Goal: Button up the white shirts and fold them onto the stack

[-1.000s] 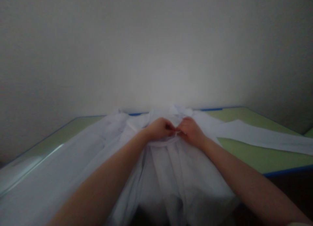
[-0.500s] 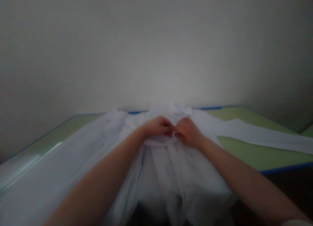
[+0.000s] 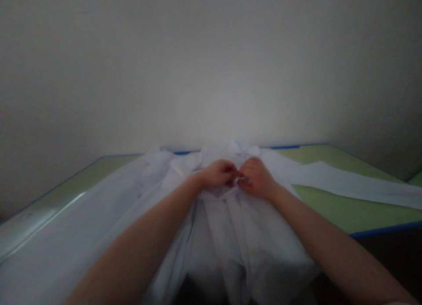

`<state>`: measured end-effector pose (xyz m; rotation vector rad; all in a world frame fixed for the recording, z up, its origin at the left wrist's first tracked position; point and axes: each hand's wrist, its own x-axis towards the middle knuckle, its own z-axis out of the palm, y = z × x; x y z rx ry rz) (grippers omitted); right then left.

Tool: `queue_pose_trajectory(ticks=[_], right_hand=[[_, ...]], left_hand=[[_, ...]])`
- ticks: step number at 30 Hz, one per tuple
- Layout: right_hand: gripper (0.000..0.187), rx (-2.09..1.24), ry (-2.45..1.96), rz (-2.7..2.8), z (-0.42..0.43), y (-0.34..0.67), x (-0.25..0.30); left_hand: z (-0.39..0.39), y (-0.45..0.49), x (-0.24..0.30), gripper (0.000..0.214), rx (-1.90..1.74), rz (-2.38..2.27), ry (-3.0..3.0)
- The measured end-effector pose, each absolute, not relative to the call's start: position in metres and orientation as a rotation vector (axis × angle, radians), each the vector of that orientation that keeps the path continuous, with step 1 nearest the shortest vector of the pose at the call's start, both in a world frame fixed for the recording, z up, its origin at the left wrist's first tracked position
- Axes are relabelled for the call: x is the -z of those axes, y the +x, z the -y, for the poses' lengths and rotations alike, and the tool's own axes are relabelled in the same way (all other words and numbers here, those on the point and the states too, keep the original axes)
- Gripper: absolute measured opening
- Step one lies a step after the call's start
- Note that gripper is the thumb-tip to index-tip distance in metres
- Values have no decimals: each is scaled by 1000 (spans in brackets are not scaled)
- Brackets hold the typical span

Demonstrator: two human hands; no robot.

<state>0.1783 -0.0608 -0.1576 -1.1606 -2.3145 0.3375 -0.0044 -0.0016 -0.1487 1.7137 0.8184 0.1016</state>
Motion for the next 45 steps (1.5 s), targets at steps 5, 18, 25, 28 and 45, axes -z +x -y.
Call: queue_pose_trajectory(ticks=[5,18,25,28,45], right_hand=[[10,-244,-1141,2389,60,179,158],[17,-169,-1154,2367,61,180,152],[21,-237,-1350,2239,61,174,157],[21,-207,-1320,2284,61,175,156],[18,-142,-1141,2375,52,193,158]], left_hand=[[4,1,145,22,-66,-896,1741],[4,7,149,21,-75,-1063,1654],[4,10,150,27,-104,-1135,1618],[5,11,152,24,-100,-1145,1616],[5,5,159,25,-75,-1096,1498]])
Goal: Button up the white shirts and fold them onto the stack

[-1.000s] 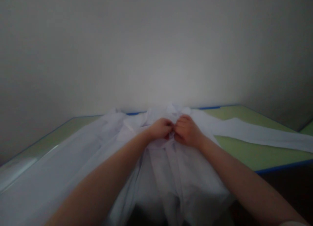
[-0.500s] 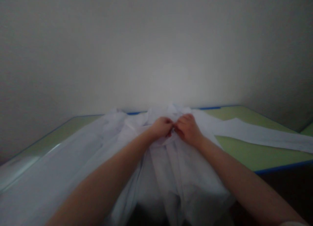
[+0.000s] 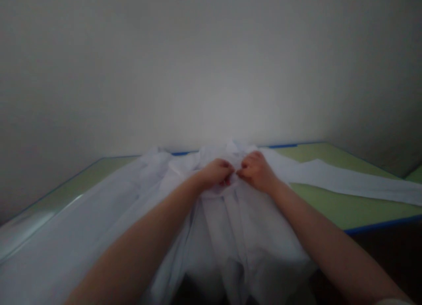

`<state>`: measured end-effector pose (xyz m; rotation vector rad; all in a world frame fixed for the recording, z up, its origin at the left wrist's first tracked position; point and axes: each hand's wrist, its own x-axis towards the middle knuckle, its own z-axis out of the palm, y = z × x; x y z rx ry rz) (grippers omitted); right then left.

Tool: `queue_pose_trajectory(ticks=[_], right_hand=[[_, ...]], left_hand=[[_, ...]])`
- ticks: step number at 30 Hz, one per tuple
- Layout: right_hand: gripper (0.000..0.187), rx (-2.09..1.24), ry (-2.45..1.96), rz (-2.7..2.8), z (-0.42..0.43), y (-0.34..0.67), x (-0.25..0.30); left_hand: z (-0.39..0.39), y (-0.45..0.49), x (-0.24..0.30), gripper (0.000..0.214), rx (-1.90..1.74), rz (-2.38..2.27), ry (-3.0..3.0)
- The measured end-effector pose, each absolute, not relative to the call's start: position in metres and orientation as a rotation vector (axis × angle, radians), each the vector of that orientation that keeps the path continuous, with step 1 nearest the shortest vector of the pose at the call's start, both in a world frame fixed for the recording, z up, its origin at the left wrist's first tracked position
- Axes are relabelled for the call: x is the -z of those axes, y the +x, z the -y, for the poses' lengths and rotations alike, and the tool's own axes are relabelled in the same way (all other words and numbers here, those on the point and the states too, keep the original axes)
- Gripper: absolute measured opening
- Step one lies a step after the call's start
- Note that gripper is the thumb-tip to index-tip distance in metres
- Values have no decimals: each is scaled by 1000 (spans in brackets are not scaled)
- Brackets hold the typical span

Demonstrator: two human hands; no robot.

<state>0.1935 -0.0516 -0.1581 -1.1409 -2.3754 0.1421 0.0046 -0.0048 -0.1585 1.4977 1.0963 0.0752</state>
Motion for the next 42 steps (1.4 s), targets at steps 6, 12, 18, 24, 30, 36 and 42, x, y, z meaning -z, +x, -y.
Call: queue_pose_trajectory(ticks=[6,12,18,24,30,36,42], right_hand=[[31,-394,-1359,2068,53,193,173],[11,-599,-1323,2029,49,195,173],[18,-709,-1156,1869,50,197,165],[22,-799,-1104,1833,47,204,174],[38,-912,-1114,1858,47,201,170],[20,-876,-1222,1743,47,196,174],[23,-804,-1320,1630,48,195,171]], left_hand=[[0,-1,151,22,-120,-934,1661],[8,-3,152,41,-247,-928,1766],[18,3,145,52,-226,-857,1906],[17,10,138,20,-375,-925,2010],[18,10,140,28,-510,-1017,1957],[15,9,138,25,-704,-1045,2034],[11,7,136,20,-725,-1170,2114]])
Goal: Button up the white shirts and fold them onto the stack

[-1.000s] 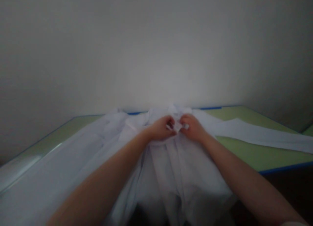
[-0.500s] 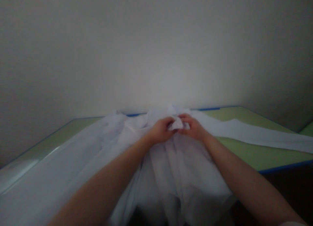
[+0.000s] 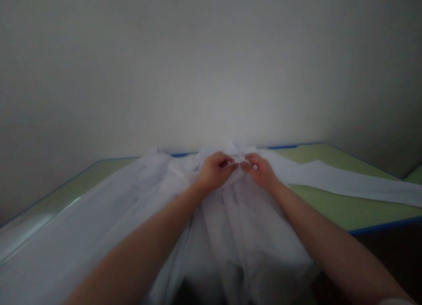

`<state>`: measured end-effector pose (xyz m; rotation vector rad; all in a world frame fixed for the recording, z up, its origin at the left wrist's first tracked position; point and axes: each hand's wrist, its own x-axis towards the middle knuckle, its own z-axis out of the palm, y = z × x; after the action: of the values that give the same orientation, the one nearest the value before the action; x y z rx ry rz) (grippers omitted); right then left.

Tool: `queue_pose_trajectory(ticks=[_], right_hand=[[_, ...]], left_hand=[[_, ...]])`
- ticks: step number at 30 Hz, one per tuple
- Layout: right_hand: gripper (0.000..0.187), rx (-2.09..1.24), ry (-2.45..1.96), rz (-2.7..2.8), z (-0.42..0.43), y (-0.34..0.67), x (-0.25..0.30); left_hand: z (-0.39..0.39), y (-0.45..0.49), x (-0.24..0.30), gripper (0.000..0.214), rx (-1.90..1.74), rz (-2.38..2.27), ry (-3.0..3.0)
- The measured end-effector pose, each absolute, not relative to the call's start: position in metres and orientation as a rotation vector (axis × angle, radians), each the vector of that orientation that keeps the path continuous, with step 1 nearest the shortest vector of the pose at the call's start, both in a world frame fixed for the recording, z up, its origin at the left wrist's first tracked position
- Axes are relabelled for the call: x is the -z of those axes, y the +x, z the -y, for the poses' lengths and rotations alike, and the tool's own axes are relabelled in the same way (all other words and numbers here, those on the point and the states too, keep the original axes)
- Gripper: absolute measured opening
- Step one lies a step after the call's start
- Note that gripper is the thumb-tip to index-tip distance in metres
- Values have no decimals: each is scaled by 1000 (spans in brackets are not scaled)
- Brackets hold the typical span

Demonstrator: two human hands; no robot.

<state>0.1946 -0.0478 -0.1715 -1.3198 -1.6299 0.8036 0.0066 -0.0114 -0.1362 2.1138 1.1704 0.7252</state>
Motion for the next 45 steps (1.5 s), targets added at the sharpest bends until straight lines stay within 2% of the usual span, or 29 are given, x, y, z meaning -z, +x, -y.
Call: queue_pose_trajectory(ticks=[6,12,20,25,28,36,41,45], right_hand=[[20,-871,-1367,1486,47,193,163],[18,-1035,-1423,1231,48,196,152],[30,-1133,-1408,1361,49,197,155],[26,-1224,-1448,1212,49,191,146],[23,-1168,-1480,1168,49,194,145],[18,-744,-1561,1305,40,225,152],[18,-697,-1800,1084,26,278,155],[19,-652,-2093,1103,44,376,159]], left_hand=[[15,5,137,16,-767,-1074,2216],[18,4,134,25,-671,-954,2388],[20,3,135,28,-575,-866,2571],[19,3,134,29,-471,-843,2594],[17,3,131,26,-359,-832,2597],[15,-4,136,6,136,-865,2540],[8,-13,138,10,167,-820,2406],[4,-13,123,15,98,-628,2327]])
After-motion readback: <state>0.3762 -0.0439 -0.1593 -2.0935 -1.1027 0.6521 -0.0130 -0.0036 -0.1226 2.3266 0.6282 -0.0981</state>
